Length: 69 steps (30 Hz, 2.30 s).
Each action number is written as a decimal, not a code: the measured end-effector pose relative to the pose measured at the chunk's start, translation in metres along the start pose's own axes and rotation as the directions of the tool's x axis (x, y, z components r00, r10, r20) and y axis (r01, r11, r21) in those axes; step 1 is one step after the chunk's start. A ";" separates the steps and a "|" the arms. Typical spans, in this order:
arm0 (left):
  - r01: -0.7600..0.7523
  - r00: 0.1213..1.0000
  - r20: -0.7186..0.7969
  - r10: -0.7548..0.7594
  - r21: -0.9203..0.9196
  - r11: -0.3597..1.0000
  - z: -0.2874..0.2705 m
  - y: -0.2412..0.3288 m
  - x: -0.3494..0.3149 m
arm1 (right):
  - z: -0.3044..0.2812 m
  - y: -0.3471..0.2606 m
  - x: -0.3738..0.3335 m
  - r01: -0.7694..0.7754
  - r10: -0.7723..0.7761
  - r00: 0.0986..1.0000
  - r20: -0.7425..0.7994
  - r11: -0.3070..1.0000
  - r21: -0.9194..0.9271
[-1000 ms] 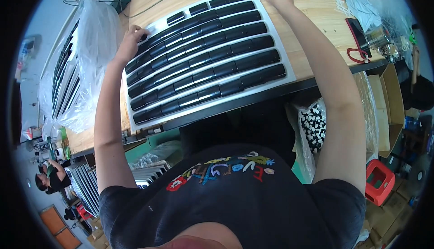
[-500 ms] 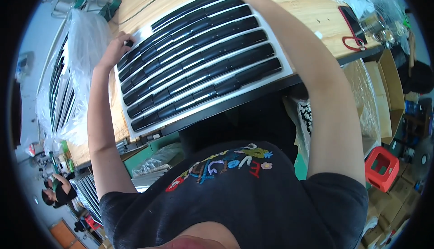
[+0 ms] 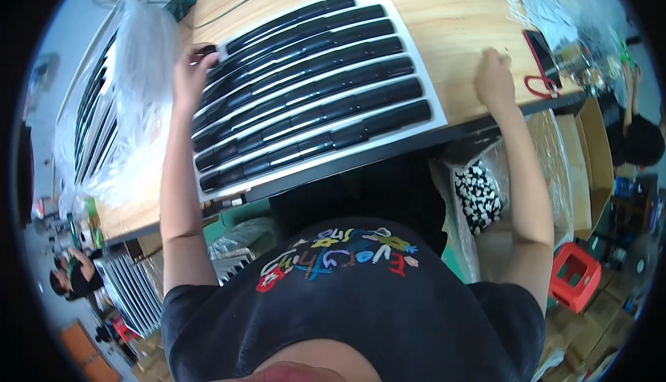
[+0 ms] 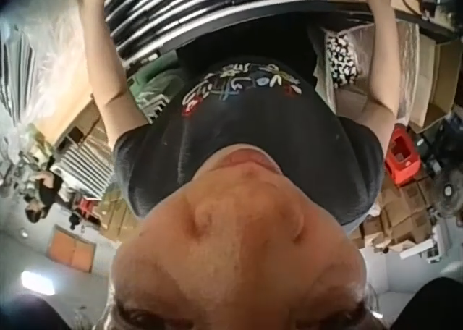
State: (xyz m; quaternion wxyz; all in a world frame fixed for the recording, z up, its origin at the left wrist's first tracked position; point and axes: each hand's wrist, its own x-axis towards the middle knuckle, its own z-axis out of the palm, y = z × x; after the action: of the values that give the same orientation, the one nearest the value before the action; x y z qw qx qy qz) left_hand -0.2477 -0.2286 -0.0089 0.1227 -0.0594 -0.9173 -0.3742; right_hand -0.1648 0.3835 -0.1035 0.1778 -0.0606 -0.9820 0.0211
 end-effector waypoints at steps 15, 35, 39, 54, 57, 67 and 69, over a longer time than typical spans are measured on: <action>0.150 0.987 0.029 -0.157 -0.494 0.856 0.060 0.039 -0.108 | -0.009 -0.214 0.079 0.278 -0.270 0.956 -0.111 0.731 0.624; -0.077 0.983 0.089 0.163 -0.601 0.795 0.078 0.124 -0.150 | -0.088 0.011 -0.110 -0.320 0.516 0.829 -0.216 0.754 0.573; -0.208 0.904 0.222 0.366 -0.519 0.829 0.130 0.176 -0.157 | 0.012 0.127 -0.260 -0.777 0.734 0.629 0.256 0.598 0.196; -0.522 0.838 0.281 0.467 0.170 0.836 0.200 0.224 -0.158 | 0.292 0.091 -0.374 -0.944 0.564 0.108 0.818 0.316 -0.094; -0.467 0.860 0.336 0.384 0.219 0.857 0.193 0.225 -0.159 | 0.328 0.066 -0.361 -0.909 0.552 0.196 0.810 0.413 -0.062; -0.433 0.860 0.392 0.327 0.219 0.874 0.195 0.224 -0.156 | 0.371 0.001 -0.374 -0.916 0.571 0.116 0.813 0.379 -0.135; -0.437 0.854 0.410 0.322 0.227 0.870 0.195 0.225 -0.155 | 0.364 0.010 -0.371 -0.968 0.573 0.024 0.819 0.217 -0.123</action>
State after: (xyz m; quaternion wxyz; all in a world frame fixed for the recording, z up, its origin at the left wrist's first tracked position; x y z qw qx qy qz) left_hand -0.0882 0.0659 -0.0345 0.0333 -0.2885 -0.9407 -0.1753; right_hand 0.0534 0.3389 -0.5731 -0.2684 -0.5518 -0.6896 0.3846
